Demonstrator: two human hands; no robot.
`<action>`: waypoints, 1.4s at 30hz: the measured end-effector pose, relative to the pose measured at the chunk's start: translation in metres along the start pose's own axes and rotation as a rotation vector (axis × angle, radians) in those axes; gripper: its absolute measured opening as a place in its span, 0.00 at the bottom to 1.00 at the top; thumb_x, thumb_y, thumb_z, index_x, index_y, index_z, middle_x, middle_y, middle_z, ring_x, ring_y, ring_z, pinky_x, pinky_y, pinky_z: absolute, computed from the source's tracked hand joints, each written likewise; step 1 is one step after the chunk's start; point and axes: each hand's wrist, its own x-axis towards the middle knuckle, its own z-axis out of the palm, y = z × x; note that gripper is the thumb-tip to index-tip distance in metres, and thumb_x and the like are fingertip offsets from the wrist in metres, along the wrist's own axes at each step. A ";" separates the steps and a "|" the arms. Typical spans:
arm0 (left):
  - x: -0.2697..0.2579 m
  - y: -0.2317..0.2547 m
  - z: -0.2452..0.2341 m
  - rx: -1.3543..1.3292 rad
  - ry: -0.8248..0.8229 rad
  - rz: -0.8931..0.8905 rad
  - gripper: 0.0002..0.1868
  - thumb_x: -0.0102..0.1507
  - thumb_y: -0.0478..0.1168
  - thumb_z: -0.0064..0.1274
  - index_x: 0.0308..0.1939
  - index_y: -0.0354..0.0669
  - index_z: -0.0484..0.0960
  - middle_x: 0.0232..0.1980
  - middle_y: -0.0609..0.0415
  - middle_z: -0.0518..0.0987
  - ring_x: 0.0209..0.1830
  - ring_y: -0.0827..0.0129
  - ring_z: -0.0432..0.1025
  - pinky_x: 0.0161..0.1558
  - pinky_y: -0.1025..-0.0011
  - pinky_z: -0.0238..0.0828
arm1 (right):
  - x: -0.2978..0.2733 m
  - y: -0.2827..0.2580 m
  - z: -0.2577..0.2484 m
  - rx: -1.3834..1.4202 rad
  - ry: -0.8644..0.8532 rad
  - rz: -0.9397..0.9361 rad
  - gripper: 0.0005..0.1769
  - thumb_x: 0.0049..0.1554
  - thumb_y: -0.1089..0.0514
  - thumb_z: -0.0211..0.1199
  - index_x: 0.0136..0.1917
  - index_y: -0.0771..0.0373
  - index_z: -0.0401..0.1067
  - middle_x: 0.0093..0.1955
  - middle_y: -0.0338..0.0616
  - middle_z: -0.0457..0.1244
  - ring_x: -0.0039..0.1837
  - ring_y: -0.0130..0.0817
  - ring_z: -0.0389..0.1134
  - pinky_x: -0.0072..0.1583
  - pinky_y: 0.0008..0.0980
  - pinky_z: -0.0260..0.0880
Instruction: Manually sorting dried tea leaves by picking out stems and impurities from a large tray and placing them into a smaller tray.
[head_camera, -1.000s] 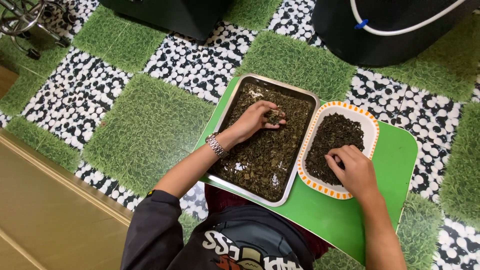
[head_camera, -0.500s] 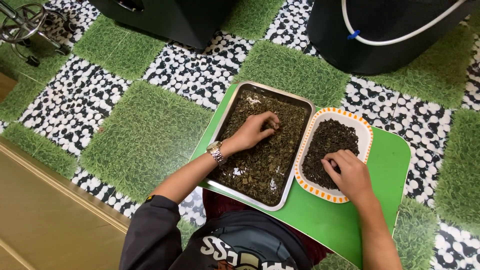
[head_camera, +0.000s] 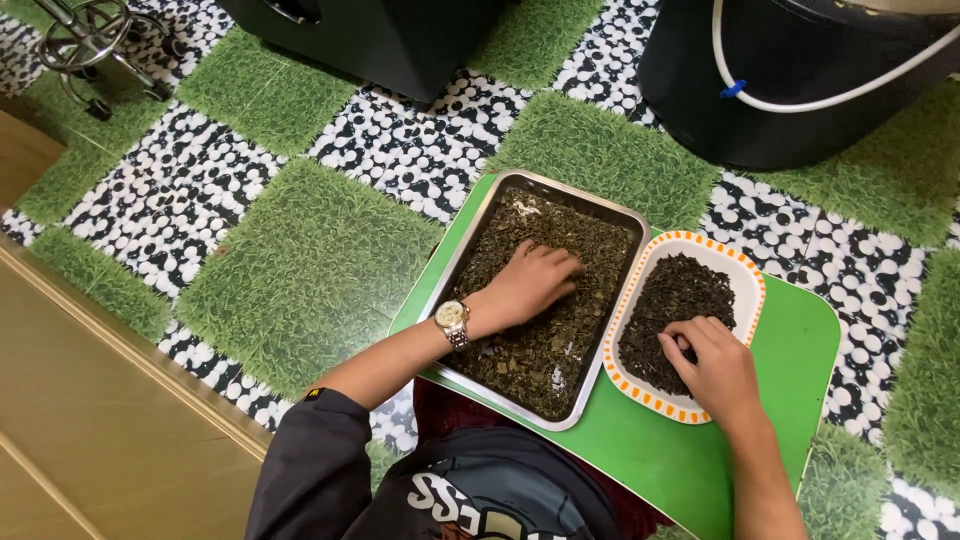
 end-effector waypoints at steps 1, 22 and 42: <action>-0.001 0.005 -0.001 -0.001 0.002 -0.001 0.17 0.72 0.46 0.47 0.61 0.43 0.74 0.58 0.46 0.77 0.62 0.47 0.72 0.67 0.38 0.59 | 0.000 -0.001 -0.001 -0.001 -0.001 -0.002 0.03 0.59 0.56 0.67 0.45 0.55 0.77 0.32 0.37 0.61 0.42 0.36 0.68 0.48 0.35 0.73; 0.008 0.003 0.020 0.342 -0.038 0.120 0.24 0.62 0.32 0.61 0.61 0.47 0.77 0.55 0.45 0.77 0.50 0.55 0.78 0.42 0.63 0.80 | 0.001 -0.001 0.000 0.023 0.028 -0.014 0.02 0.59 0.57 0.67 0.44 0.55 0.77 0.31 0.37 0.63 0.41 0.36 0.69 0.48 0.33 0.73; -0.002 0.005 0.006 0.259 -0.020 0.156 0.24 0.60 0.24 0.58 0.60 0.38 0.75 0.56 0.42 0.77 0.48 0.50 0.79 0.42 0.57 0.82 | 0.001 0.001 0.002 0.026 0.009 0.004 0.03 0.58 0.56 0.67 0.44 0.56 0.78 0.31 0.37 0.63 0.41 0.36 0.69 0.47 0.34 0.73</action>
